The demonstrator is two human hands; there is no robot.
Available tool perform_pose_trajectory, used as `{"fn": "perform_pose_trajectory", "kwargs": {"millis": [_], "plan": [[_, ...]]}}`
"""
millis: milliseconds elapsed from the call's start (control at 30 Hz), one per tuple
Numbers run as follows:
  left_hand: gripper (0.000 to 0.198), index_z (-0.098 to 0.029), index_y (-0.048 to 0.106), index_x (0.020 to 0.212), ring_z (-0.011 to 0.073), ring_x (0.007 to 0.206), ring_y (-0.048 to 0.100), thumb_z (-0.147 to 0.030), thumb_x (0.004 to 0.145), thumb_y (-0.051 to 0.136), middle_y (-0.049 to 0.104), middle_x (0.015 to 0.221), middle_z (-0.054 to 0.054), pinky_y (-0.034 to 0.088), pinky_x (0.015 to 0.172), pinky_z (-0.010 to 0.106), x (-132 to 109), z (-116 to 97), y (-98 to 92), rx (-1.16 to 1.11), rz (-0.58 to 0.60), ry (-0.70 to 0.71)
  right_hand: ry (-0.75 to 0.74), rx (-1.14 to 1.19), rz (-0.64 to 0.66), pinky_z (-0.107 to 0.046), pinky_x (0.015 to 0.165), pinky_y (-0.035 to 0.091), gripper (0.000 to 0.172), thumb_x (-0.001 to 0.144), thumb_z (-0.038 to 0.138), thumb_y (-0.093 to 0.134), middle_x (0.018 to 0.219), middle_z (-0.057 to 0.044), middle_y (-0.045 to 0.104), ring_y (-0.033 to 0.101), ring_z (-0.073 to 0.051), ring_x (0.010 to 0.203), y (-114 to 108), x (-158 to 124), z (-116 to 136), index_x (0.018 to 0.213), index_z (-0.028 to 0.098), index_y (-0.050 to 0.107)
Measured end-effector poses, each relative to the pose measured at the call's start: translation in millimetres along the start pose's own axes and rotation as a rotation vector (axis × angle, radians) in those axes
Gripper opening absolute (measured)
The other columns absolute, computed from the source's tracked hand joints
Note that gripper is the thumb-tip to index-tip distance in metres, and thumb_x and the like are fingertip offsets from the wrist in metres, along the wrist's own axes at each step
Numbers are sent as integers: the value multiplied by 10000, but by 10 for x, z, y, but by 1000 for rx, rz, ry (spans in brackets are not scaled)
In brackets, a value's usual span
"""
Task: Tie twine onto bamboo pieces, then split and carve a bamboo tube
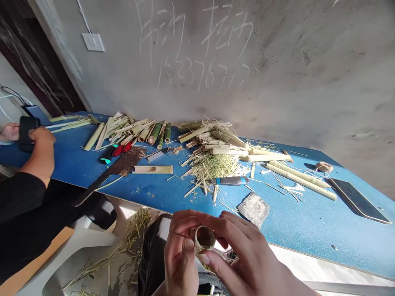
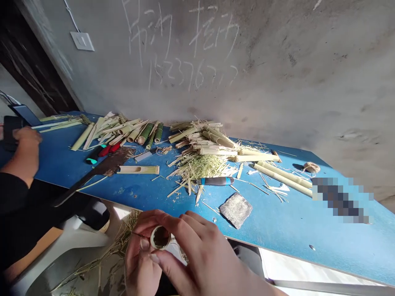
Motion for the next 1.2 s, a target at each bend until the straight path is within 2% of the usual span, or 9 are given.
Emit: {"fn": "perform_pose_trajectory", "kwargs": {"millis": [100, 200, 333, 433, 567, 733, 933, 1067, 1200], "plan": [[376, -251, 801, 993, 230, 901, 719, -567, 1002, 597, 687, 1015, 89, 648, 748, 341, 3, 210, -299, 21, -136, -44, 32, 9, -46, -272, 629, 560, 261, 1071, 398, 607, 867, -37, 715, 672, -167, 725, 220, 54, -90, 1263, 221, 626], [312, -230, 782, 925, 202, 830, 734, -523, 969, 682, 707, 954, 71, 644, 704, 298, 12, 369, -561, 47, -277, -71, 117, 116, -47, -248, 563, 527, 220, 1052, 357, 639, 851, -27, 726, 637, -143, 647, 504, 101, -302, 1220, 219, 664], [407, -202, 729, 863, 207, 794, 755, -589, 966, 662, 752, 847, 67, 635, 737, 297, -2, 511, -843, 141, -424, -173, 277, 267, 22, -233, 535, 507, 232, 1041, 388, 643, 859, -45, 756, 621, -133, 619, 850, 91, -601, 1165, 195, 672], [449, -194, 693, 882, 177, 707, 727, -638, 948, 665, 747, 776, 42, 605, 716, 284, 97, 543, -1022, 126, -495, -227, 335, 307, 45, -243, 545, 498, 292, 1047, 434, 621, 860, -62, 761, 588, -131, 596, 969, 98, -725, 1175, 174, 654], [457, -205, 647, 914, 115, 507, 592, -654, 885, 732, 687, 655, -24, 514, 552, 242, 417, 526, -1192, -19, -535, -197, 412, 303, 96, -231, 506, 404, 337, 1045, 484, 613, 693, 9, 668, 502, -111, 533, 1055, 135, -860, 1166, 171, 638], [458, -191, 664, 957, 131, 573, 615, -612, 837, 799, 642, 603, -32, 451, 513, 210, 701, 498, -1274, -31, -528, -197, 440, 277, 113, -230, 553, 386, 332, 1055, 463, 592, 729, 7, 650, 534, -113, 596, 1033, 160, -961, 1179, 159, 645], [485, -190, 672, 939, 82, 449, 496, -598, 768, 872, 664, 629, -29, 399, 434, 195, 772, 452, -1334, -58, -508, -253, 486, 267, 126, -234, 526, 324, 324, 1027, 452, 654, 646, 50, 564, 487, -103, 554, 952, 90, -1075, 1207, 185, 692], [459, -201, 667, 960, 53, 399, 453, -586, 793, 854, 664, 655, -45, 424, 445, 199, 811, 395, -1481, -27, -551, -214, 500, 257, 144, -239, 528, 313, 320, 1011, 441, 680, 632, 60, 548, 476, -99, 546, 915, 57, -1126, 1210, 192, 698], [429, -215, 665, 988, 70, 446, 470, -569, 816, 836, 648, 673, -55, 483, 497, 219, 864, 348, -1664, 28, -606, -193, 510, 263, 147, -236, 529, 317, 307, 1007, 446, 682, 635, 60, 554, 487, -102, 550, 901, 48, -1178, 1198, 207, 700]]}}
Point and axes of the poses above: each hand's wrist, its own x-axis towards the middle knuckle, its own y-axis out of the palm, z = x × y, the point moved 9 cm from there along x, towards the middle knuckle
